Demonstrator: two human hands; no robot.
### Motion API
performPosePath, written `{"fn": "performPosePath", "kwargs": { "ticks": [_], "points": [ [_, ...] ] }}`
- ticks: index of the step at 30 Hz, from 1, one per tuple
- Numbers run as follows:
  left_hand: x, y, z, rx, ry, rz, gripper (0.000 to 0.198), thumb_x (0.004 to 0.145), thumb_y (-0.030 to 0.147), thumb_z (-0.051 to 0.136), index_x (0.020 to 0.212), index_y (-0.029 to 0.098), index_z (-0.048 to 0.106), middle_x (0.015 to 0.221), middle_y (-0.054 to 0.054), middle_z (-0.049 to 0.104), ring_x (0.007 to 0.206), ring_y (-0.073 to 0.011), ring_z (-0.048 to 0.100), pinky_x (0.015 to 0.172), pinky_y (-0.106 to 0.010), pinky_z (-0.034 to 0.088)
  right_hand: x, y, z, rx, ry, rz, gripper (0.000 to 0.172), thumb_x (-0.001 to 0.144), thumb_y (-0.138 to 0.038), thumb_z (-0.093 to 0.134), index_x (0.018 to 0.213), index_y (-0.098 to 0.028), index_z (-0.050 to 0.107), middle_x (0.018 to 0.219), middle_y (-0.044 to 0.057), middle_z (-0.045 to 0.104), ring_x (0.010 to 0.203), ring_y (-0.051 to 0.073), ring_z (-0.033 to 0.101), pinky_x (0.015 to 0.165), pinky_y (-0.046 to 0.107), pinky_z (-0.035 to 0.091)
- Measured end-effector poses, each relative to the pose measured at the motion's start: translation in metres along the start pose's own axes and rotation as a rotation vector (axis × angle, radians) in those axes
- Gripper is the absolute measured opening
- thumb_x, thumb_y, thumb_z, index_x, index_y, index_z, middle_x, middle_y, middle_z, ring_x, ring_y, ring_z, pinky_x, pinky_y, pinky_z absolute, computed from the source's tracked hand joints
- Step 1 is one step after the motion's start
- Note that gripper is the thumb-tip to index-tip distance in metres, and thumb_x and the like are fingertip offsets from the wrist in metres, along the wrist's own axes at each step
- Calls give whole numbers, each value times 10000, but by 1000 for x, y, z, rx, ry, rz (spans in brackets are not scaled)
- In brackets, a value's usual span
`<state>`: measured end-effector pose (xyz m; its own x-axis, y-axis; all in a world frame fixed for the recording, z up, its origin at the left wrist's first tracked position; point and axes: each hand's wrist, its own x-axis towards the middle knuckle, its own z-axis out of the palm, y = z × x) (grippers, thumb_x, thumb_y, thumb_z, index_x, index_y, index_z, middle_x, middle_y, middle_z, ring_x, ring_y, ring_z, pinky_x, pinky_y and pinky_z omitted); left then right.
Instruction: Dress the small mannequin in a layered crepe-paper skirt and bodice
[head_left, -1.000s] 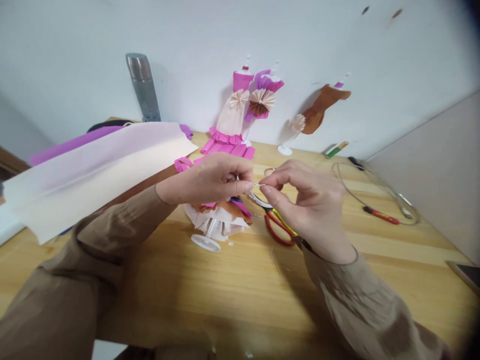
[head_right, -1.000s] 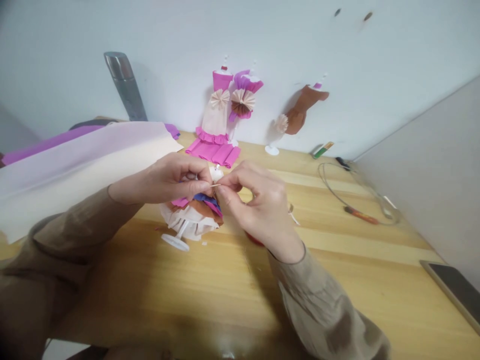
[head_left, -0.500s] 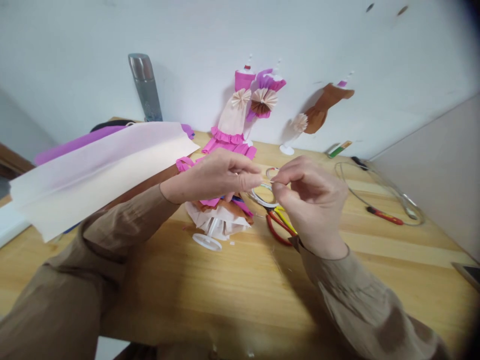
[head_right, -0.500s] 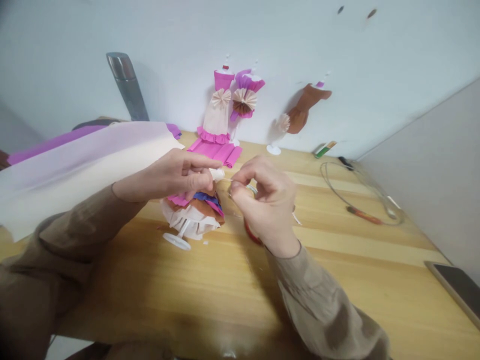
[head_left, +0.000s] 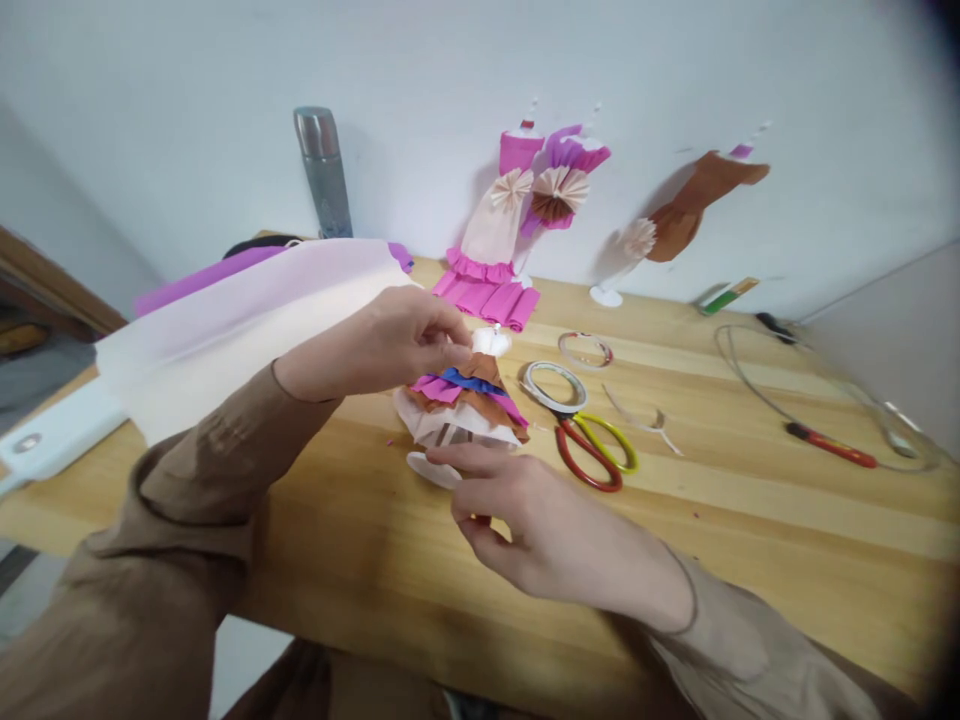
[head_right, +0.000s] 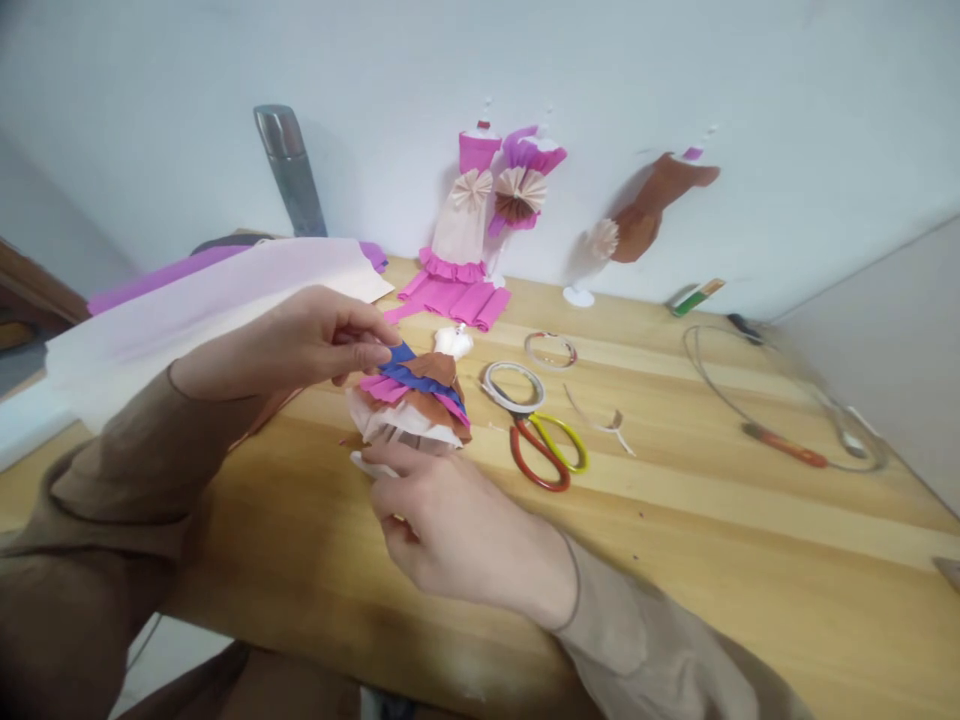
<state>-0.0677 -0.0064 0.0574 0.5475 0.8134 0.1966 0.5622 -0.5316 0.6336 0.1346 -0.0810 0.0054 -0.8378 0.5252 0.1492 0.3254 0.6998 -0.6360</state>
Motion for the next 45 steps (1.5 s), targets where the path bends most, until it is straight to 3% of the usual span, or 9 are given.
{"fn": "performPosePath", "kwargs": {
  "ticks": [3, 8, 14, 18, 23, 29, 35, 40, 45],
  "points": [
    [-8, -8, 5, 34, -47, -79, 128, 811, 188, 601, 745, 141, 700, 552, 34, 587, 497, -69, 505, 521, -198, 361, 0, 4, 15, -7, 39, 80, 212, 773, -2, 490, 687, -180, 570, 1294, 136, 616, 1095, 241, 660, 880, 377, 549],
    [-22, -17, 6, 31, -86, -241, 223, 847, 290, 582, 767, 129, 713, 594, 1, 625, 495, -91, 566, 487, -195, 399, -3, 15, 20, 91, 247, 136, 185, 740, -11, 519, 681, -183, 555, 964, 94, 671, 885, 195, 665, 770, 333, 546],
    [-37, -21, 3, 31, -224, -421, 284, 878, 365, 546, 774, 140, 685, 651, -13, 657, 532, -117, 638, 498, -193, 445, -19, 29, 28, 547, 436, 187, 110, 814, -115, 584, 722, -176, 579, 1045, 82, 595, 883, 167, 714, 789, 307, 583],
    [-42, -27, 11, -69, -300, -503, 297, 876, 394, 557, 714, 154, 624, 659, -17, 655, 527, -124, 646, 462, -181, 449, -36, 34, 43, 824, 457, 164, 160, 895, -286, 616, 775, -182, 590, 1147, 78, 516, 977, 199, 731, 878, 329, 581],
    [-43, -21, 32, -237, -366, -545, 317, 851, 433, 594, 770, 134, 660, 656, -22, 657, 553, -130, 646, 492, -191, 486, -50, 42, 62, 914, 382, 146, 201, 903, -344, 624, 781, -187, 598, 1225, 85, 479, 1137, 248, 677, 987, 387, 531],
    [-43, -16, 59, -450, -201, -557, 213, 818, 313, 619, 902, 119, 646, 726, -29, 687, 568, -131, 667, 525, -220, 533, -56, 45, 69, 835, 328, 242, 104, 826, -209, 653, 736, -188, 605, 1198, 105, 546, 1111, 236, 670, 946, 402, 549],
    [-47, -14, 61, -577, -132, -623, 345, 784, 235, 678, 1103, 123, 608, 655, -2, 690, 620, -148, 707, 607, -236, 581, -53, 38, 62, 578, 309, 232, 142, 763, -78, 588, 695, -202, 599, 1054, 107, 692, 1189, 235, 620, 932, 400, 544],
    [-52, -5, 51, -490, 20, -635, 205, 788, 208, 660, 974, 130, 621, 684, -8, 696, 566, -131, 677, 533, -217, 545, -51, 34, 56, 462, 298, 191, 186, 731, -33, 553, 668, -206, 577, 924, 85, 720, 1106, 219, 657, 852, 352, 560],
    [-58, 5, 41, -370, 210, -495, 128, 797, 252, 662, 732, 143, 649, 647, -12, 677, 528, -99, 606, 497, -201, 494, -52, 34, 57, 457, 295, 211, 178, 731, -40, 553, 680, -209, 581, 954, 84, 729, 1114, 221, 662, 855, 351, 561]
  ]
}}
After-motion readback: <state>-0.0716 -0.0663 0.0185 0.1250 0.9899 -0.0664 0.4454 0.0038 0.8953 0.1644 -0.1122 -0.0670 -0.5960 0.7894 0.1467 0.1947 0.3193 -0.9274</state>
